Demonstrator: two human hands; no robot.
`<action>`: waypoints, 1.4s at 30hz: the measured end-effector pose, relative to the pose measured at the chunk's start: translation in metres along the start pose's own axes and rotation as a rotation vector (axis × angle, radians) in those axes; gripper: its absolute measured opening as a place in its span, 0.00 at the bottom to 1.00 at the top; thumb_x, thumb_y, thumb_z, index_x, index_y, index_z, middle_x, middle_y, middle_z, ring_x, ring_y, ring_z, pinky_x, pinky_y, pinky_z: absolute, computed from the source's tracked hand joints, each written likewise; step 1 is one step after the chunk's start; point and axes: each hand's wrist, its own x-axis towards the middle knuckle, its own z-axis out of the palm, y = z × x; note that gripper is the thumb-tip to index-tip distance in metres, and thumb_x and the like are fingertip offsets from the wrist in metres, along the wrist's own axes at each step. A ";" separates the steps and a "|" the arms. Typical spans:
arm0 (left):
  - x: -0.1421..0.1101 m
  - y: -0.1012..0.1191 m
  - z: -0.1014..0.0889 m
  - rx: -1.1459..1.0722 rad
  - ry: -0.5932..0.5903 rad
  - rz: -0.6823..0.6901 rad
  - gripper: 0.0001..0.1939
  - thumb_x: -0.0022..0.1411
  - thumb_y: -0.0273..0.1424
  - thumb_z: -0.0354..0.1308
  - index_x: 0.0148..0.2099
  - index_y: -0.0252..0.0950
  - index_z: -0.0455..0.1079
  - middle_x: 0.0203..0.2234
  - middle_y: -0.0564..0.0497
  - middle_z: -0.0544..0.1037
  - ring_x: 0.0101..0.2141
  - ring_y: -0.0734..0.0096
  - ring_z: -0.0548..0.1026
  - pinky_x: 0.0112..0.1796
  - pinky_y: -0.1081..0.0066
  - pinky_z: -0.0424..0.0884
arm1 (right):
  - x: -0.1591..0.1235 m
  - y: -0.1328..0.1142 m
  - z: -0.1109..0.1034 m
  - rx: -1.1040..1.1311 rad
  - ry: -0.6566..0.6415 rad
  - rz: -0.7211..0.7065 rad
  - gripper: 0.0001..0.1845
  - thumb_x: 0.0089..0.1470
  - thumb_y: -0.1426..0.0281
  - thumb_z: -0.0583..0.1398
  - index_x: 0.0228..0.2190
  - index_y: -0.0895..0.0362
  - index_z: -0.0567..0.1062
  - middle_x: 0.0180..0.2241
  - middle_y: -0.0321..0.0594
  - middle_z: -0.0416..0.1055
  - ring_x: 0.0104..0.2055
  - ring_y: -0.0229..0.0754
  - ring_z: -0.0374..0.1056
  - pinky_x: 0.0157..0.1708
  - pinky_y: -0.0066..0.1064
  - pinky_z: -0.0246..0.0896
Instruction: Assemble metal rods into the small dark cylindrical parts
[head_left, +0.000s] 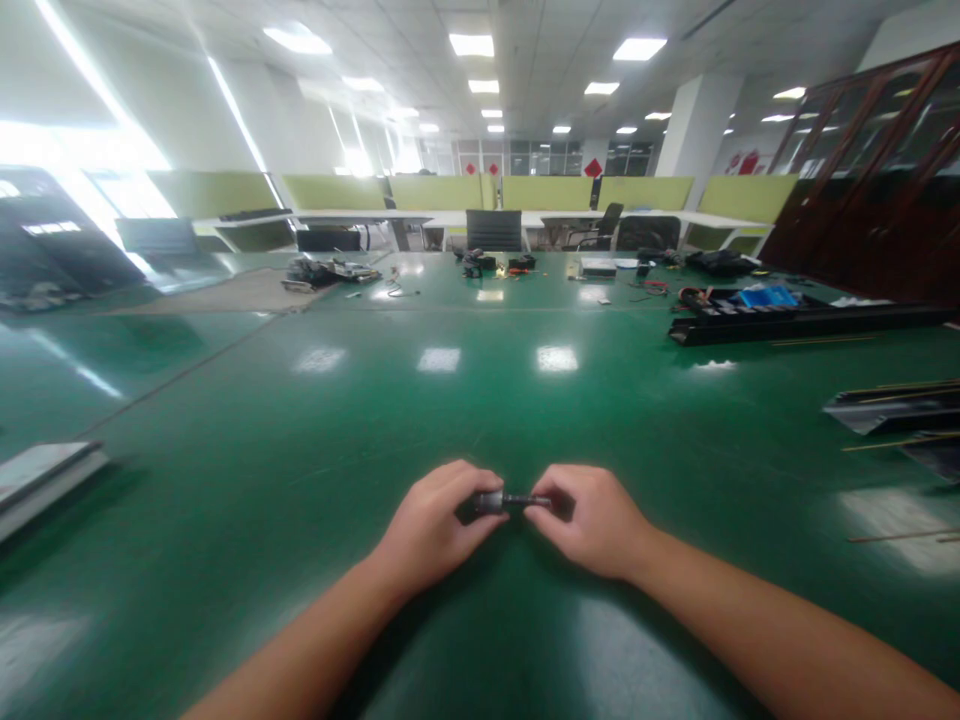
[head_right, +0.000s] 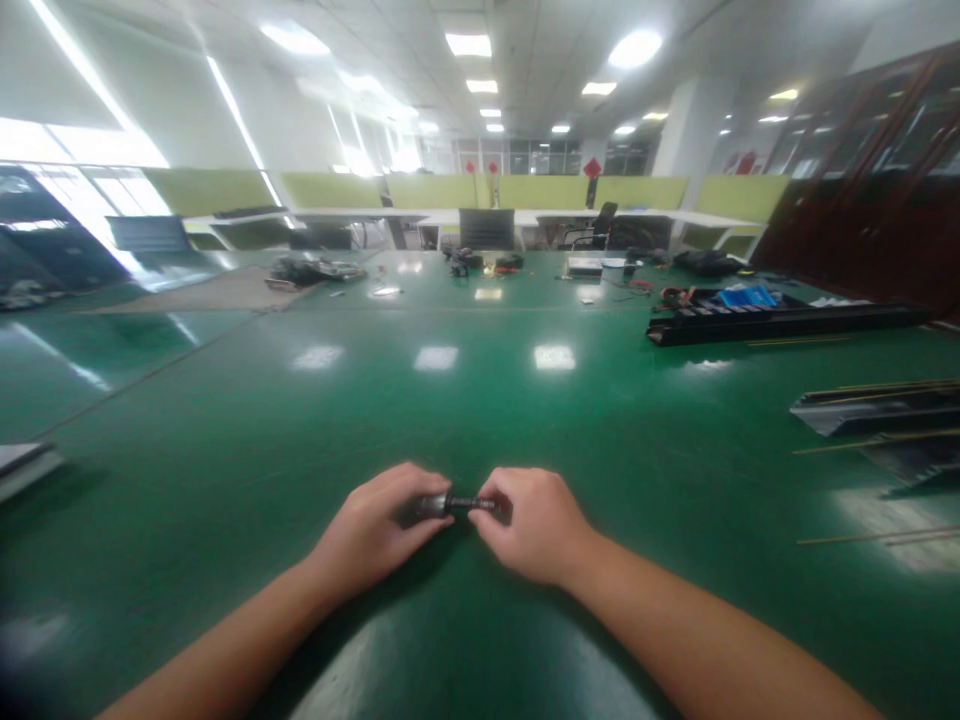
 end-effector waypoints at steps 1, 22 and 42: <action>0.000 0.000 0.000 -0.002 0.003 0.000 0.10 0.60 0.30 0.64 0.45 0.40 0.72 0.38 0.51 0.78 0.38 0.70 0.75 0.41 0.69 0.71 | 0.000 0.000 0.000 0.001 0.000 -0.002 0.04 0.54 0.68 0.64 0.29 0.55 0.76 0.26 0.34 0.73 0.28 0.39 0.66 0.31 0.29 0.56; 0.001 0.002 -0.001 -0.006 0.017 0.000 0.10 0.61 0.30 0.64 0.45 0.40 0.72 0.37 0.50 0.78 0.38 0.69 0.76 0.41 0.68 0.72 | -0.001 0.001 0.000 0.001 0.012 0.001 0.03 0.53 0.68 0.64 0.29 0.54 0.76 0.27 0.35 0.74 0.29 0.39 0.68 0.32 0.29 0.57; 0.002 -0.001 -0.005 0.014 0.021 -0.010 0.10 0.60 0.31 0.64 0.45 0.39 0.73 0.37 0.49 0.78 0.38 0.68 0.76 0.41 0.68 0.72 | 0.003 0.000 -0.002 -0.021 0.041 0.022 0.03 0.51 0.70 0.63 0.28 0.55 0.74 0.26 0.35 0.73 0.27 0.39 0.67 0.30 0.29 0.58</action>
